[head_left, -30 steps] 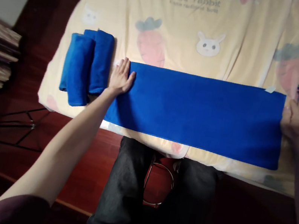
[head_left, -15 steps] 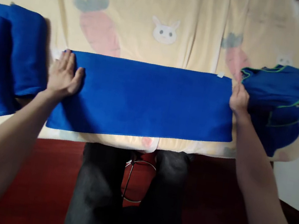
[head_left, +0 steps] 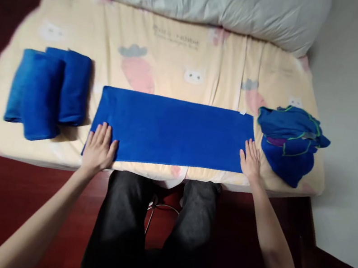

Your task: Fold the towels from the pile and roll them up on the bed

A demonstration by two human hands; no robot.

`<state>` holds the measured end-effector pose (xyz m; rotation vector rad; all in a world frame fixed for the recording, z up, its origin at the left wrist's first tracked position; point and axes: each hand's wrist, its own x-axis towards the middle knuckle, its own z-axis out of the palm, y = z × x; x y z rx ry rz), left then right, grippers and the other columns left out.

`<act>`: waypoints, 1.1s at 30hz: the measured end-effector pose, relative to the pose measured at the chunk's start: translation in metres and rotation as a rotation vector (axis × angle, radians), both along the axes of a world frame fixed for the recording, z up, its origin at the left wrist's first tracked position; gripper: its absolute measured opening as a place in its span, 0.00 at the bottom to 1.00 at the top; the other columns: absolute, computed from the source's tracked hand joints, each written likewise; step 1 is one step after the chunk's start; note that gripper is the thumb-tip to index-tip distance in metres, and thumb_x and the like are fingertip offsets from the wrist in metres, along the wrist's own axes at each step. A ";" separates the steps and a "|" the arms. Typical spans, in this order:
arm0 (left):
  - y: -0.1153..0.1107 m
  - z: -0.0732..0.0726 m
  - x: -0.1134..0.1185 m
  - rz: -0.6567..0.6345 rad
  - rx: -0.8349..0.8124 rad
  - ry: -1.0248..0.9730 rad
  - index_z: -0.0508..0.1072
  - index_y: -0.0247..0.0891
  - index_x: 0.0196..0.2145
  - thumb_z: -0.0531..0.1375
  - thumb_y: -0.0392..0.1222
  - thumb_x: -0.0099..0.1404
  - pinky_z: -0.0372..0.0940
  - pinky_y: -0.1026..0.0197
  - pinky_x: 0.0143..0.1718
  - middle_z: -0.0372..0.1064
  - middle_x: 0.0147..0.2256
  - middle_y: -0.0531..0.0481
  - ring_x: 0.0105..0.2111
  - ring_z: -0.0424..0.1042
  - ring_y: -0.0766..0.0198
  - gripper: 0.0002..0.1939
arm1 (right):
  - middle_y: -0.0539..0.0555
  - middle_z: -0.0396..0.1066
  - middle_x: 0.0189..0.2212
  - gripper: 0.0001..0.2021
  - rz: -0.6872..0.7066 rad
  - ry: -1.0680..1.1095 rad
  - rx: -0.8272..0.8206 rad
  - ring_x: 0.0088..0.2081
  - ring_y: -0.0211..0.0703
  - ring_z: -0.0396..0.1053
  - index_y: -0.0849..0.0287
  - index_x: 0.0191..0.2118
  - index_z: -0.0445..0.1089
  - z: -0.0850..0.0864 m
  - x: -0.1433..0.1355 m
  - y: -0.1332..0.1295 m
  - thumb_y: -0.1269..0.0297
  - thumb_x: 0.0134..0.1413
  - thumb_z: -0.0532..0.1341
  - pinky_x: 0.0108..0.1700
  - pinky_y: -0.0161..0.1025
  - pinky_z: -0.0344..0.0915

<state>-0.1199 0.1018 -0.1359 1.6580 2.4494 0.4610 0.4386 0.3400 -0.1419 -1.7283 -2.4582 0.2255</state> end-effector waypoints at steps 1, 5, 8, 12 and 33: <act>-0.009 0.000 0.003 -0.005 0.007 -0.009 0.51 0.25 0.75 0.41 0.57 0.76 0.38 0.41 0.76 0.43 0.75 0.31 0.77 0.40 0.48 0.40 | 0.59 0.44 0.78 0.33 -0.007 -0.003 -0.002 0.78 0.48 0.39 0.61 0.78 0.46 0.002 0.009 -0.007 0.51 0.76 0.41 0.77 0.57 0.40; -0.052 -0.002 0.022 0.004 0.049 -0.025 0.50 0.22 0.74 0.41 0.55 0.76 0.41 0.37 0.75 0.42 0.75 0.28 0.77 0.40 0.44 0.40 | 0.59 0.42 0.78 0.34 -0.099 -0.039 -0.036 0.79 0.50 0.37 0.63 0.78 0.46 0.011 0.028 -0.039 0.52 0.75 0.39 0.77 0.57 0.38; -0.089 -0.008 0.048 0.040 0.044 -0.057 0.50 0.20 0.73 0.42 0.54 0.76 0.44 0.36 0.74 0.41 0.74 0.25 0.77 0.38 0.42 0.40 | 0.62 0.45 0.77 0.33 -0.219 -0.063 -0.068 0.78 0.52 0.39 0.64 0.77 0.49 0.017 0.028 -0.068 0.55 0.73 0.40 0.77 0.57 0.36; -0.141 -0.012 0.096 0.081 -0.046 -0.206 0.54 0.20 0.72 0.39 0.52 0.77 0.54 0.41 0.72 0.50 0.72 0.24 0.75 0.48 0.45 0.38 | 0.66 0.49 0.76 0.33 -0.361 0.010 -0.067 0.78 0.59 0.40 0.67 0.74 0.55 0.026 0.011 -0.111 0.59 0.70 0.43 0.76 0.62 0.37; -0.187 0.025 0.175 0.042 -0.108 0.100 0.55 0.27 0.74 0.52 0.51 0.74 0.59 0.35 0.66 0.43 0.73 0.21 0.72 0.52 0.29 0.38 | 0.57 0.82 0.42 0.25 -0.578 1.853 -0.778 0.36 0.42 0.80 0.60 0.51 0.72 0.018 -0.224 -0.254 0.54 0.49 0.73 0.41 0.38 0.74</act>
